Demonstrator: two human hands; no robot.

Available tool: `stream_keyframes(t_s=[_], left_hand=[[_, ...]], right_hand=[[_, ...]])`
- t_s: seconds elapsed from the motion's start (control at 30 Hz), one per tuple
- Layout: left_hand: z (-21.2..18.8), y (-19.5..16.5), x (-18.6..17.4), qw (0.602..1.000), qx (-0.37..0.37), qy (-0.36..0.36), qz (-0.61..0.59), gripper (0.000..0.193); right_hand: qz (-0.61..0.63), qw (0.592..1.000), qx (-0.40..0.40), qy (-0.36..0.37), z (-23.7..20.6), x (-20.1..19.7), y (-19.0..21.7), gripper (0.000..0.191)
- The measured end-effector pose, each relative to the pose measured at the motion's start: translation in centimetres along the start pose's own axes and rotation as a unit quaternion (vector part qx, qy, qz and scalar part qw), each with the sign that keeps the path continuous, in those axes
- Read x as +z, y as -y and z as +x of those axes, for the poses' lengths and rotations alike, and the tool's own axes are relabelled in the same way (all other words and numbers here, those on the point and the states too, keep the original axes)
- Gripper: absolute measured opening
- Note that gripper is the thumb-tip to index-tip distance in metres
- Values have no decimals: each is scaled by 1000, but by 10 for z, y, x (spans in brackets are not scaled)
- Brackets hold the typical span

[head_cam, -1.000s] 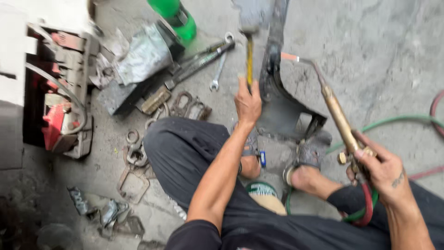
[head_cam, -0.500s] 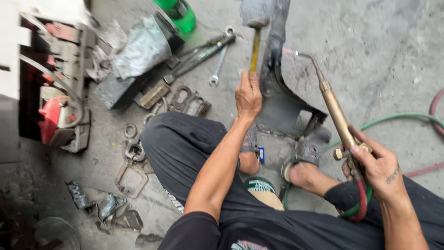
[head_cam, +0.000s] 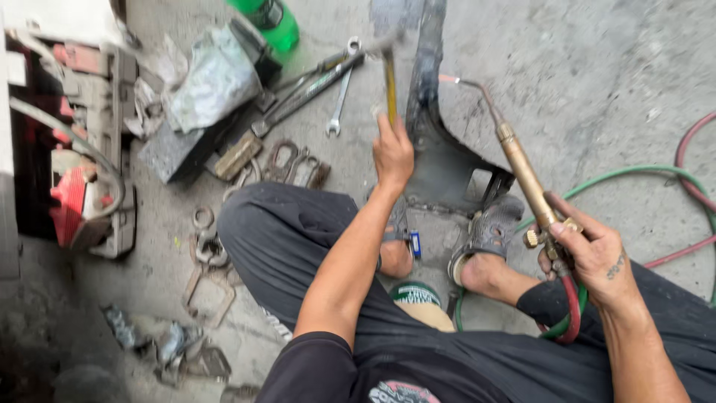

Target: The person sits on the workshop floor holding a gas torch in one hand and a hammer in the other. They heat a metal bracket of a vehicle frame with the torch flame and repeatedly strike the heated area with the hammer, repositioning the torch and hammering different spots on the part.

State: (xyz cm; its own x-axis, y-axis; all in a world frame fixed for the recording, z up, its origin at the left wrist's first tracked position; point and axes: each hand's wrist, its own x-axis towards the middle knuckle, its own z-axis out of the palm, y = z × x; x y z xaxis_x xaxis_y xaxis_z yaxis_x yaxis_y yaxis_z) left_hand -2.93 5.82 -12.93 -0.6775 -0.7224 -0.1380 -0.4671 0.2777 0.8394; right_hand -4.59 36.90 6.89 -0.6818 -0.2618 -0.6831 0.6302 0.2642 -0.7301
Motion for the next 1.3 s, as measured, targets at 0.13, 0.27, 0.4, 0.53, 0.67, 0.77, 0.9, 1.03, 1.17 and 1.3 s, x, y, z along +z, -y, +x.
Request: stream_keyframes(t_s=[0.13,0.27,0.4,0.53,0.67,0.77,0.9,1.03,1.17,1.3], left_hand=[[-8,-3,-7,982,71,86,153,32],[1,0,-14,993,-29,47,104,31],[-13,5,-8,999,-21,-23,25,35],[-34,10,-4,982,4,115,153,33],[-37,4,-10,990,-15,71,125,30],[-39,2,-11,998,-10,23,55,32],[-54,10,-1,991,67,27,110,32],[-58,20,1,982,34,111,148,36],[-49,15,1,963,-207,108,-137,43],[-50,3,16,801,-328,46,-498,50]], right_hand=[[-59,998,-14,2,-6,1,7,59],[-42,998,-39,9,-13,4,5,58],[-7,1000,-4,-1,-15,0,2,56],[-40,999,8,8,-14,-4,-1,55],[-39,998,34,21,-13,-5,-7,55],[-72,997,15,6,-11,-7,-13,52],[-73,997,5,21,-8,-16,-19,53],[-104,994,-3,32,-9,-22,-20,54],[-36,998,18,46,-9,-28,-15,54],[-27,997,52,57,-14,-38,-10,55]])
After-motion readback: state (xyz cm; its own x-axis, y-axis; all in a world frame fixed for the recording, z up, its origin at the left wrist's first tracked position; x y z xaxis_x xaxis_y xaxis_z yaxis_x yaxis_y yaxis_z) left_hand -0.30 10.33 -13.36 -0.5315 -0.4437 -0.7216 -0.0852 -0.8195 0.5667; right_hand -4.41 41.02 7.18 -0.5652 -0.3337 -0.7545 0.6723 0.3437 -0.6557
